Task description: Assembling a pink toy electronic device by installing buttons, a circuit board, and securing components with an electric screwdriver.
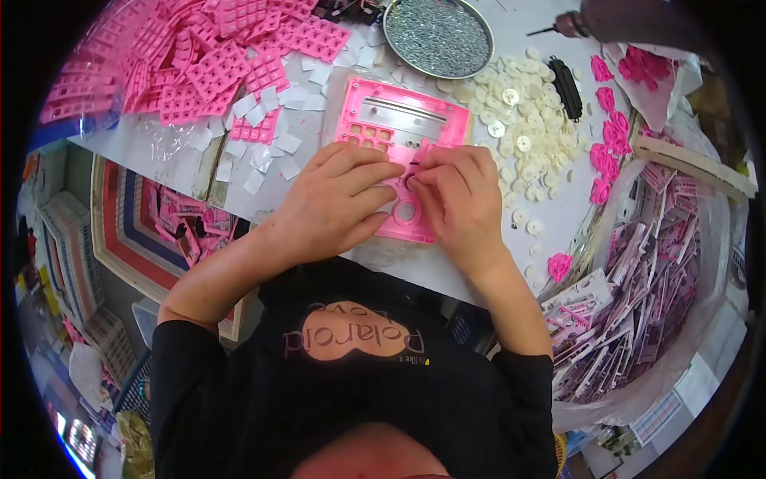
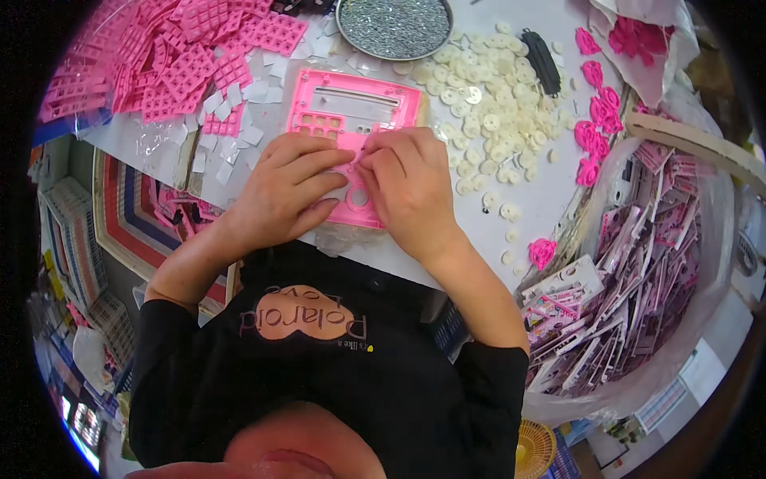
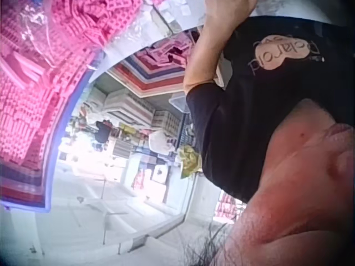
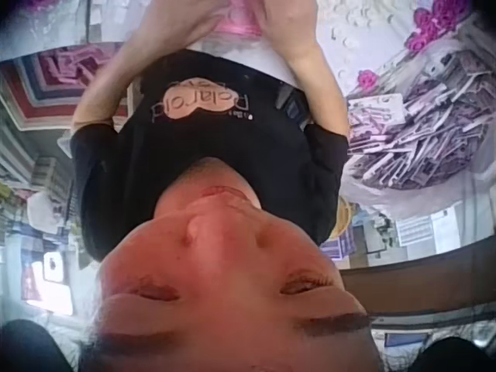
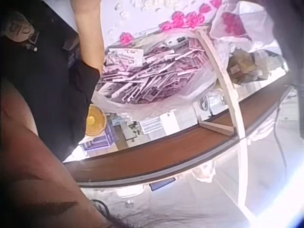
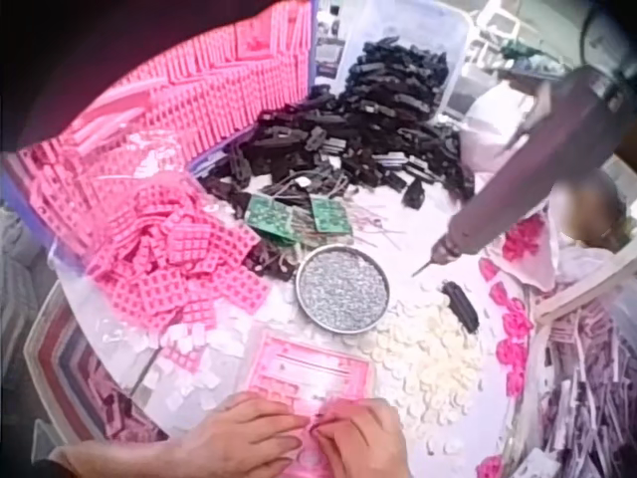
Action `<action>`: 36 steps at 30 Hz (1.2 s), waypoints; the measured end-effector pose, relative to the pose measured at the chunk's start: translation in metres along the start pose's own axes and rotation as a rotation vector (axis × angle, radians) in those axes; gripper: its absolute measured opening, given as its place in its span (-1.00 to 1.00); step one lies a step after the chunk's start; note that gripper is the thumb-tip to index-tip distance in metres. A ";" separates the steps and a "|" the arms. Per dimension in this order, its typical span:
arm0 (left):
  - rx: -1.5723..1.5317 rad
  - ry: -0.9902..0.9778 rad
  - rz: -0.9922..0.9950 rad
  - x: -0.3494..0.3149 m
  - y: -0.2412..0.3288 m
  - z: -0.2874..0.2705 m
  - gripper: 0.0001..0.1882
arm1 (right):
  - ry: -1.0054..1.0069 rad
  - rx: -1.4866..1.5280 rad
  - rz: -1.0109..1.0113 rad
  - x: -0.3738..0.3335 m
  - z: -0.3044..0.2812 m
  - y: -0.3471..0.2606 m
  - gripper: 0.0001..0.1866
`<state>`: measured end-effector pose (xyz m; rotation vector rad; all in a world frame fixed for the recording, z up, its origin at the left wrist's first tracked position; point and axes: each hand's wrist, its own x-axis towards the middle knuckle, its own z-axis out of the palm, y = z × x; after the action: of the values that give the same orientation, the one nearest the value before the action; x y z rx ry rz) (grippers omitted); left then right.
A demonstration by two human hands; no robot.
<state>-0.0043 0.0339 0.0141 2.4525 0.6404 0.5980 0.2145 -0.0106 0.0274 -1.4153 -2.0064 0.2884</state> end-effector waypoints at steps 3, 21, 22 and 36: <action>-0.014 0.016 -0.010 -0.002 0.000 0.002 -0.65 | -0.054 -0.051 0.039 0.002 0.005 0.003 -0.83; -0.046 0.001 -0.017 0.012 -0.002 -0.016 -0.68 | -0.061 -0.219 0.240 -0.001 0.016 -0.016 -0.80; -0.077 0.055 -0.048 0.019 -0.008 -0.021 -0.68 | -0.054 -0.229 0.236 -0.001 0.016 -0.018 -0.80; 0.639 -0.062 -0.085 0.166 -0.122 0.004 -0.83 | 0.199 -0.021 0.173 -0.002 -0.017 0.006 -0.68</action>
<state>0.0907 0.2141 -0.0144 2.9880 1.0292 0.3073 0.2299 -0.0131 0.0361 -1.5688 -1.7358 0.1935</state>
